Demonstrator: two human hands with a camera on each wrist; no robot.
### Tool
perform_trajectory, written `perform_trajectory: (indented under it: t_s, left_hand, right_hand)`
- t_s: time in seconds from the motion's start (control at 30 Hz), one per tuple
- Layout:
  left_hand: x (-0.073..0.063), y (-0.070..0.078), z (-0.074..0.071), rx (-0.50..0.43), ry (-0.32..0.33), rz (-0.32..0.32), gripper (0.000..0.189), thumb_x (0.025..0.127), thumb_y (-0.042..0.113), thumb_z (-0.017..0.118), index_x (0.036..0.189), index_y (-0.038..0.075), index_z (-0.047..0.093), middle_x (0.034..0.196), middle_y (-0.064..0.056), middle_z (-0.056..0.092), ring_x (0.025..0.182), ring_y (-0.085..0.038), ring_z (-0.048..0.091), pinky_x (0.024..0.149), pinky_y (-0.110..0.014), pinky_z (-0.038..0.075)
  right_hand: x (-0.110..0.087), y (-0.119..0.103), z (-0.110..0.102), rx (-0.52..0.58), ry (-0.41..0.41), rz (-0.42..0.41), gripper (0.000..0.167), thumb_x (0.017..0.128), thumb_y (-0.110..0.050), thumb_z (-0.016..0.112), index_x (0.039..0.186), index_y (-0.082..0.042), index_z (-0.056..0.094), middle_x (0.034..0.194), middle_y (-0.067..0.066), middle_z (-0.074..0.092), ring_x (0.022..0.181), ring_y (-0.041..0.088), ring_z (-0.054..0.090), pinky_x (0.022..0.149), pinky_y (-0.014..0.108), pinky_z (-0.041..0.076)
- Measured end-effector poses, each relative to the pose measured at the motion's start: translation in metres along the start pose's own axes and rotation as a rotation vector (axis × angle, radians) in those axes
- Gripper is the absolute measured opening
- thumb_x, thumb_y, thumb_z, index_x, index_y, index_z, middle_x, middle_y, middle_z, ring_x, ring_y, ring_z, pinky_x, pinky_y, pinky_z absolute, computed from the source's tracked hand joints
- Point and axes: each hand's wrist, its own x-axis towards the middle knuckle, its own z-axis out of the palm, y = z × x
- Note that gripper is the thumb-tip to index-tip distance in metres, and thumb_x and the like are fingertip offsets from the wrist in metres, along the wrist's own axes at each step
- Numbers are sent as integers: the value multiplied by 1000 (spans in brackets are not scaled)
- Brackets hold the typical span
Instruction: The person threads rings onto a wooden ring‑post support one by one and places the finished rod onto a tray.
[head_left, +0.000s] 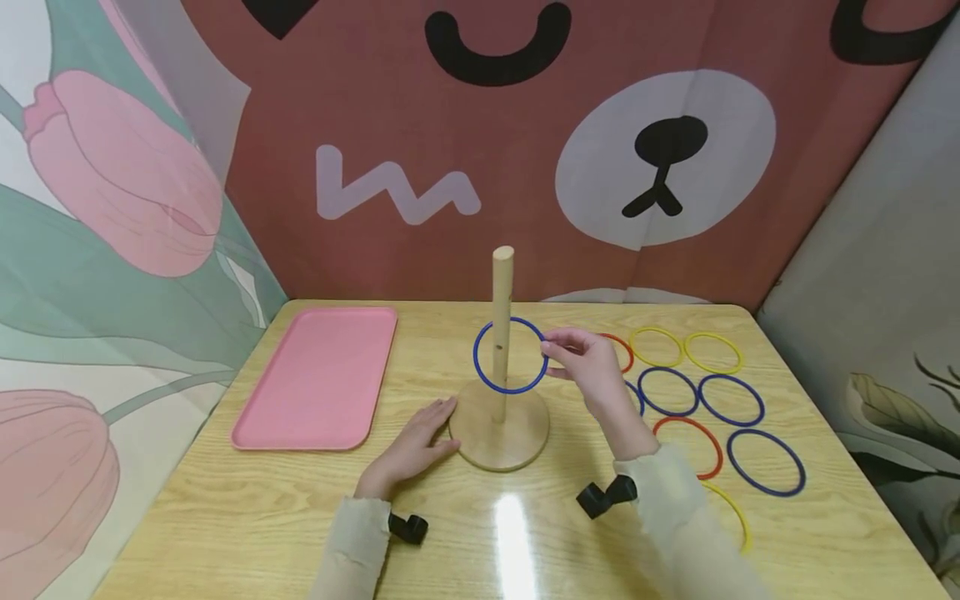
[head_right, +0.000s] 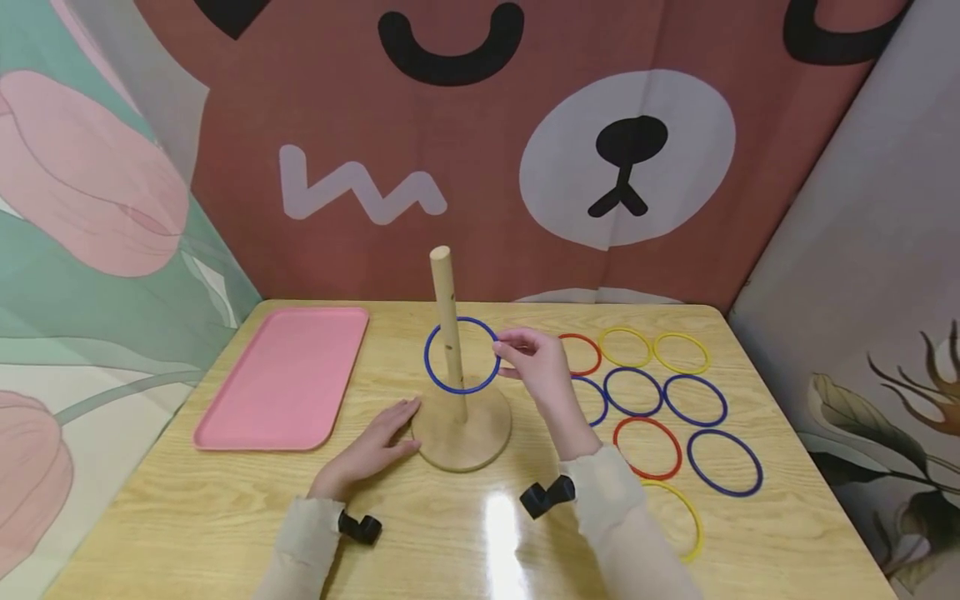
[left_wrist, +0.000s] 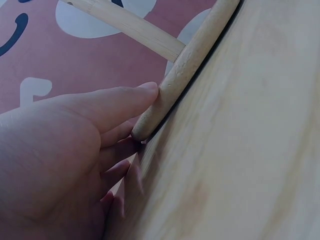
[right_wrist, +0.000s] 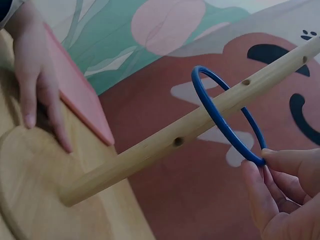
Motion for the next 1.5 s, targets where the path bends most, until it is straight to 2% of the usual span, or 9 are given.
perform_trajectory:
  t_s: [0.23,0.4,0.47,0.6,0.8,0.97,1.3,1.5]
  left_hand:
    - [-1,0,-1,-10,3,-9,71,96,37,59,154,12,26,160,-13,24,149,-36,18,121,-58,13]
    - [-2,0,-2,-14,-1,-11,71,96,38,58,154,13,26,161,-13,24,150,-35,17,121,-58,12]
    - [-1,0,-2,-13,-3,-11,71,96,38,58,154,13,26,161,-13,23,150,-35,17,122,-57,12]
    - [0,0,-2,-6,-2,-7,71,96,38,58,154,13,26,161,-12,24,150,-35,17,122,-57,13]
    - [0,0,-2,-2,2,4,71,95,35,60,154,12,27,160,-13,25,150,-35,18,122,-56,13]
    - [0,1,-1,0,2,8,70,95,34,60,154,12,27,160,-12,25,149,-35,18,122,-57,14]
    - [1,0,0,9,7,17,70,95,32,61,153,11,28,160,-13,26,149,-35,19,121,-57,14]
    - [1,-1,0,4,7,10,70,95,33,60,153,11,28,160,-13,26,149,-36,19,121,-58,14]
  right_hand:
    - [5,35,5,-20,-38,19,29,93,-8,64,117,8,63,89,-2,62,83,6,64,73,28,62]
    - [7,54,11,-84,-29,34,25,91,-5,65,113,7,65,92,5,66,79,5,62,80,42,61]
    - [8,60,14,-126,-15,25,23,90,-4,66,110,7,67,93,11,68,77,5,61,79,43,61]
    - [11,74,18,-202,1,-4,18,89,-1,67,104,8,69,94,20,70,72,6,61,70,37,63]
    - [17,94,25,-315,1,13,13,86,-1,69,97,5,71,89,17,71,65,8,63,61,28,61]
    - [18,102,30,-319,-7,52,10,85,0,69,95,5,71,85,14,69,64,9,62,59,26,60]
    - [18,107,34,-377,21,30,10,84,1,70,93,3,73,83,15,71,65,11,65,58,25,60]
    - [18,109,33,-371,27,27,12,83,2,71,95,5,72,85,16,71,67,11,65,60,25,60]
